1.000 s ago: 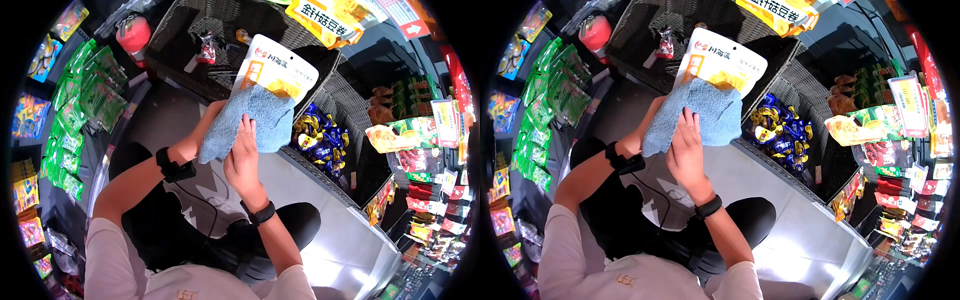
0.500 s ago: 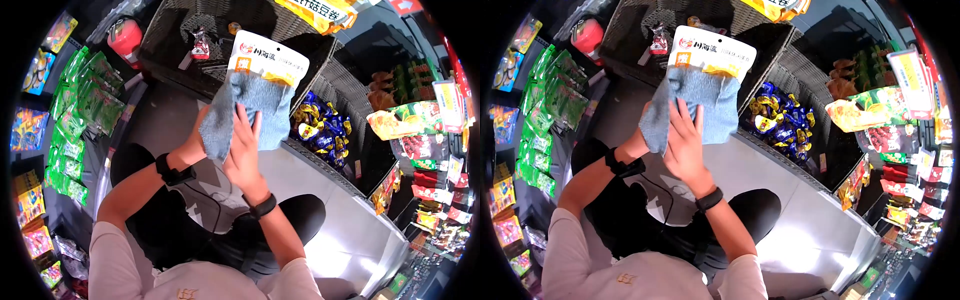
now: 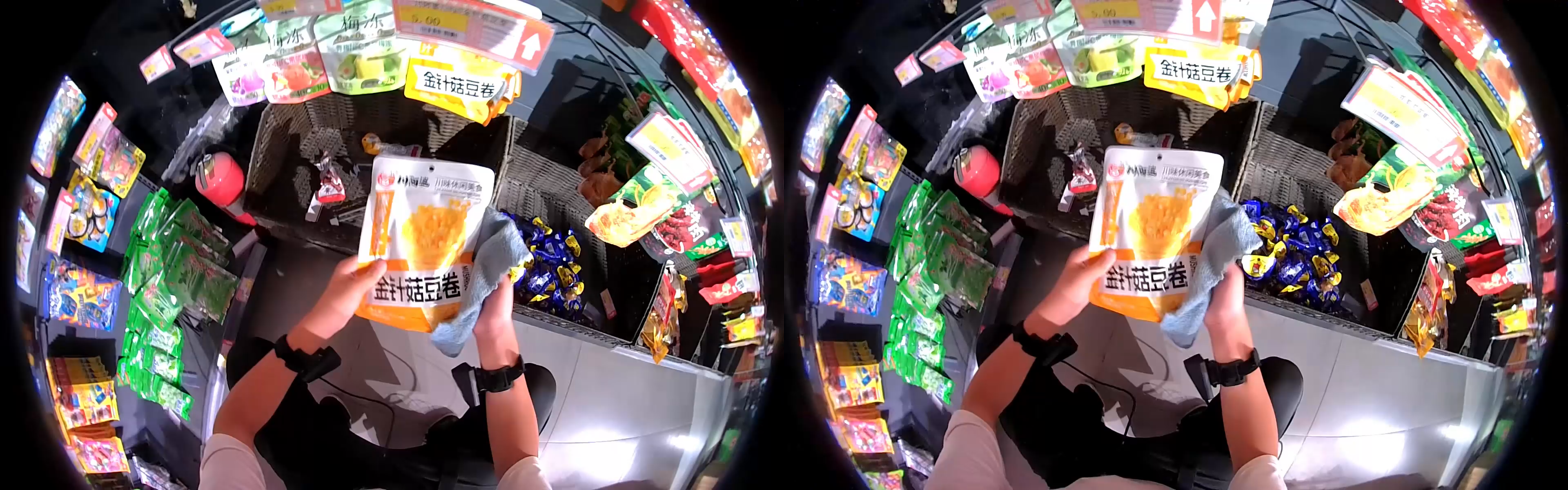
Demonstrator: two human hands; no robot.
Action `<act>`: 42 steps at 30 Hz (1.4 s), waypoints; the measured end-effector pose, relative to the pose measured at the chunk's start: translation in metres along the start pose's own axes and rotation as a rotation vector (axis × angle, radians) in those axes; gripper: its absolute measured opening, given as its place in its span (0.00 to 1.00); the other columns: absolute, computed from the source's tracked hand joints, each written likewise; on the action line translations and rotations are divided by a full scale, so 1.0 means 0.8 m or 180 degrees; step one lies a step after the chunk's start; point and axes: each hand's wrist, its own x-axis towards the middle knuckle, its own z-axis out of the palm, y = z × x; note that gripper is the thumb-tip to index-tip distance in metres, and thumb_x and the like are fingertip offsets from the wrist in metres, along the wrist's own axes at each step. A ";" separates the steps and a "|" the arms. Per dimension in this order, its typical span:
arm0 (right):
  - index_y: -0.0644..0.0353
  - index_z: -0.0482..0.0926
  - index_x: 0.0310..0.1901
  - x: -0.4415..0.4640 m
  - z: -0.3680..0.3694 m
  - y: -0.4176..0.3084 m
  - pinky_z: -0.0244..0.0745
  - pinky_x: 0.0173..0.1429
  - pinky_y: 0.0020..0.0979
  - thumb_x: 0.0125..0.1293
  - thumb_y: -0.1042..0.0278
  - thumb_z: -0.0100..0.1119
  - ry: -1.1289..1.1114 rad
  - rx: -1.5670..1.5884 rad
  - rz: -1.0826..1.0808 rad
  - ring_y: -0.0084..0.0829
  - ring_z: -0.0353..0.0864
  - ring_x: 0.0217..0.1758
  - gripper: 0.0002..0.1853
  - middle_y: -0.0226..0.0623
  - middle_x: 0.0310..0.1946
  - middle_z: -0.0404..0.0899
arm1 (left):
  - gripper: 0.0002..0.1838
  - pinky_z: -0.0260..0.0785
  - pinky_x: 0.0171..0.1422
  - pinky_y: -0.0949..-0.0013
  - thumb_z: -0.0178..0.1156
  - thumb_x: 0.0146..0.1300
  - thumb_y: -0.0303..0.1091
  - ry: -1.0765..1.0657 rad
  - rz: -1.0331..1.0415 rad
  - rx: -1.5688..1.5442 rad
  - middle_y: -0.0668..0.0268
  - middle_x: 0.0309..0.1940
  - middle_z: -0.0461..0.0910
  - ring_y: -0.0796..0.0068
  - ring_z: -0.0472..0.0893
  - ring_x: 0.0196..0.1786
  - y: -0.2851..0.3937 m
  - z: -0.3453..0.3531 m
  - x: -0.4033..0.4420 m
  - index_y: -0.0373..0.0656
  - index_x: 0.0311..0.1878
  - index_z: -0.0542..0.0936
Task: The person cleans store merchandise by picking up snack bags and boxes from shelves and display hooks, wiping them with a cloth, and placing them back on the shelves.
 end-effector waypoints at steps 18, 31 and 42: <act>0.62 0.72 0.61 -0.022 0.029 0.046 0.74 0.63 0.44 0.74 0.50 0.43 -0.0040 0.0427 0.0481 0.41 0.80 0.57 0.25 0.42 0.57 0.78 | 0.15 0.70 0.45 0.65 0.49 0.76 0.37 0.0452 0.0608 0.1538 0.52 0.34 0.83 0.76 0.77 0.35 -0.032 0.027 0.004 0.32 0.47 0.77; 0.60 0.75 0.57 -0.046 0.042 0.068 0.74 0.61 0.38 0.73 0.55 0.46 0.0200 0.0106 0.0536 0.35 0.80 0.54 0.20 0.38 0.52 0.81 | 0.13 0.71 0.36 0.55 0.51 0.73 0.36 0.0986 0.1227 0.1994 0.43 0.31 0.79 0.40 0.79 0.38 0.005 0.024 -0.009 0.34 0.43 0.77; 0.61 0.67 0.67 -0.022 0.003 0.022 0.60 0.74 0.45 0.75 0.52 0.38 0.0001 0.0489 0.0058 0.42 0.67 0.69 0.27 0.41 0.66 0.70 | 0.08 0.70 0.30 0.55 0.55 0.69 0.30 0.0858 0.1898 0.2595 0.45 0.27 0.78 0.45 0.80 0.32 0.022 0.000 -0.023 0.37 0.45 0.79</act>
